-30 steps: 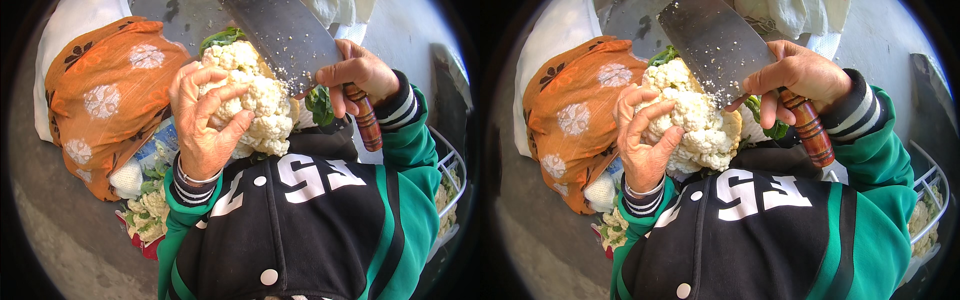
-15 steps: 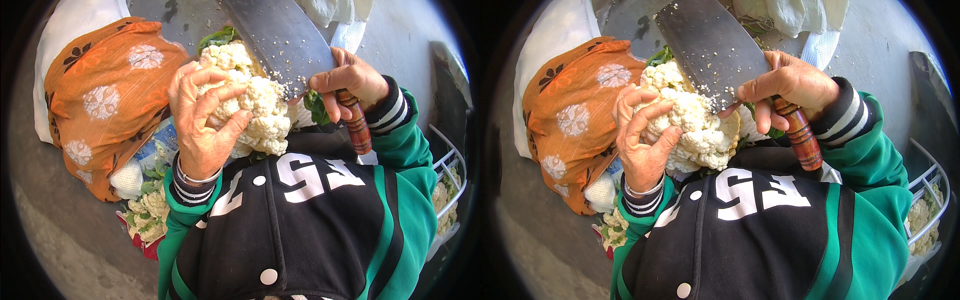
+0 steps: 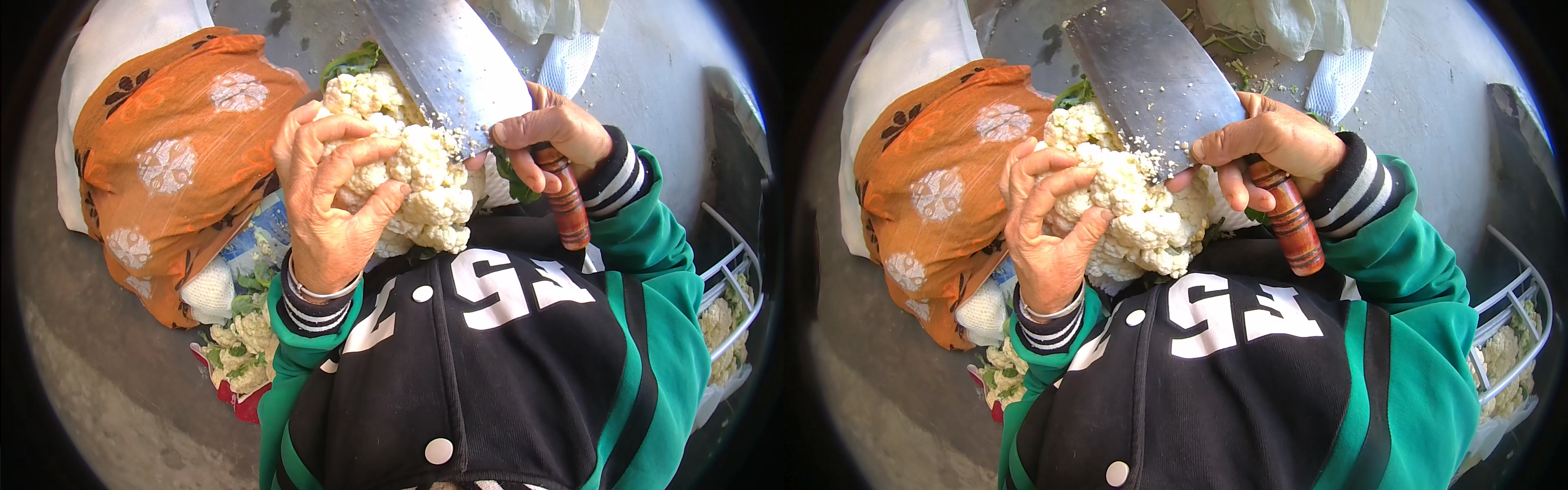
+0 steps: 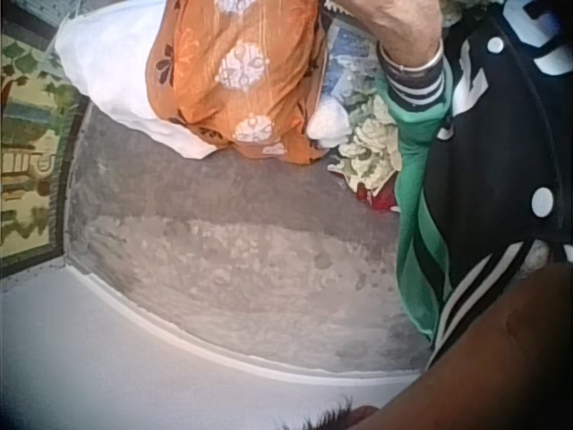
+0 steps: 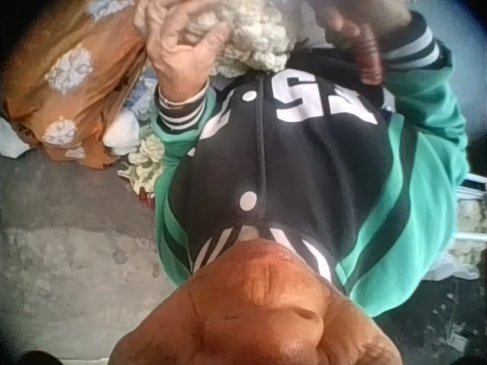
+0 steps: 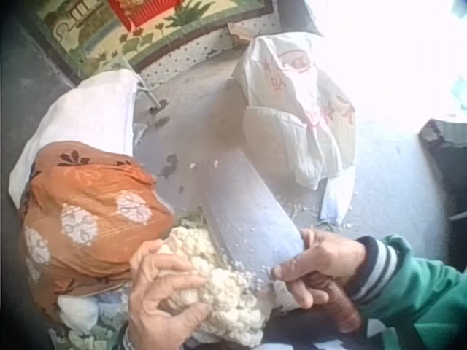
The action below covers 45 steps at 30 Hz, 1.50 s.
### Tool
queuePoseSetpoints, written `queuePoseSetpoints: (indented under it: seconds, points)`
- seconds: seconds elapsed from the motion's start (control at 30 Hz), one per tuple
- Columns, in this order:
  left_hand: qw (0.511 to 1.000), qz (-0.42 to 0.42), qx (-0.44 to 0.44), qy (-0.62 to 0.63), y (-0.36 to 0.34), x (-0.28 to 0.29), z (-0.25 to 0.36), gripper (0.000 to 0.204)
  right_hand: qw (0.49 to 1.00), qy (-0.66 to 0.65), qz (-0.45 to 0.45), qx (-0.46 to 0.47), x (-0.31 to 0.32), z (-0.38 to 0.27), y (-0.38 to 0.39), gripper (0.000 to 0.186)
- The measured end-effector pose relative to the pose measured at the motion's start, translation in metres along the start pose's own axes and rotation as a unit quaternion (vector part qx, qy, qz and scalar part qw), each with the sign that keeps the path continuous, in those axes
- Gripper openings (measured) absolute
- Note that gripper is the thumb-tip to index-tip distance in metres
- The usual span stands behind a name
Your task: The person holds a whole cauliflower and uses a cleaver to trim and cut it into smaller florets. The person repeatedly slices the cauliflower, removing outer layers and separating florets while holding the vegetable with the other hand.
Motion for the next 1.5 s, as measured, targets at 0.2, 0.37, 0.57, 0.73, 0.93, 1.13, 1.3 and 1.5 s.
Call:
queuePoseSetpoints:
  seconds: [0.2, 0.37, 0.57, 0.73, 0.93, 1.13, 1.3, 1.5]
  points:
    - [1.0, -0.009, -0.006, -0.005, 0.0, -0.001, 0.002, 0.037, 0.999, 0.024, -0.023, 0.026, 0.004, -0.003, -0.002, 0.015]
    - [1.0, -0.009, -0.006, -0.007, 0.0, 0.0, 0.002, 0.037, 0.991, 0.096, -0.087, 0.026, 0.007, -0.008, -0.013, 0.017]
    - [1.0, -0.006, -0.007, -0.002, 0.001, 0.0, 0.002, 0.037, 0.993, 0.092, -0.067, 0.042, 0.006, -0.001, -0.019, 0.023]
    - [1.0, -0.001, -0.011, 0.002, 0.0, 0.001, 0.001, 0.037, 0.997, -0.008, -0.076, -0.003, 0.002, 0.002, -0.018, 0.027]
    - [1.0, -0.002, -0.015, 0.0, 0.002, 0.001, 0.001, 0.036, 0.995, -0.049, -0.071, -0.047, -0.003, 0.007, -0.012, 0.03]
    - [1.0, 0.004, -0.022, -0.006, 0.003, 0.0, 0.002, 0.034, 0.997, 0.04, -0.072, -0.003, 0.0, -0.005, -0.013, 0.034]
    - [1.0, 0.004, -0.018, 0.002, 0.003, 0.002, -0.001, 0.032, 0.997, -0.013, -0.075, -0.006, -0.007, -0.003, -0.018, 0.037]
    - [1.0, 0.003, -0.016, 0.0, 0.002, 0.0, -0.001, 0.032, 0.997, 0.023, -0.071, -0.02, -0.004, 0.001, -0.012, 0.039]
Point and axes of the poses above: each hand's wrist, its own y-axis away from the middle knuckle, its own x-axis out of the back of the hand, z = x × y, the point moved 6 cm from there along -y, towards the middle knuckle, and after that the axes turned 10 degrees about y, right-handed, at the moved point
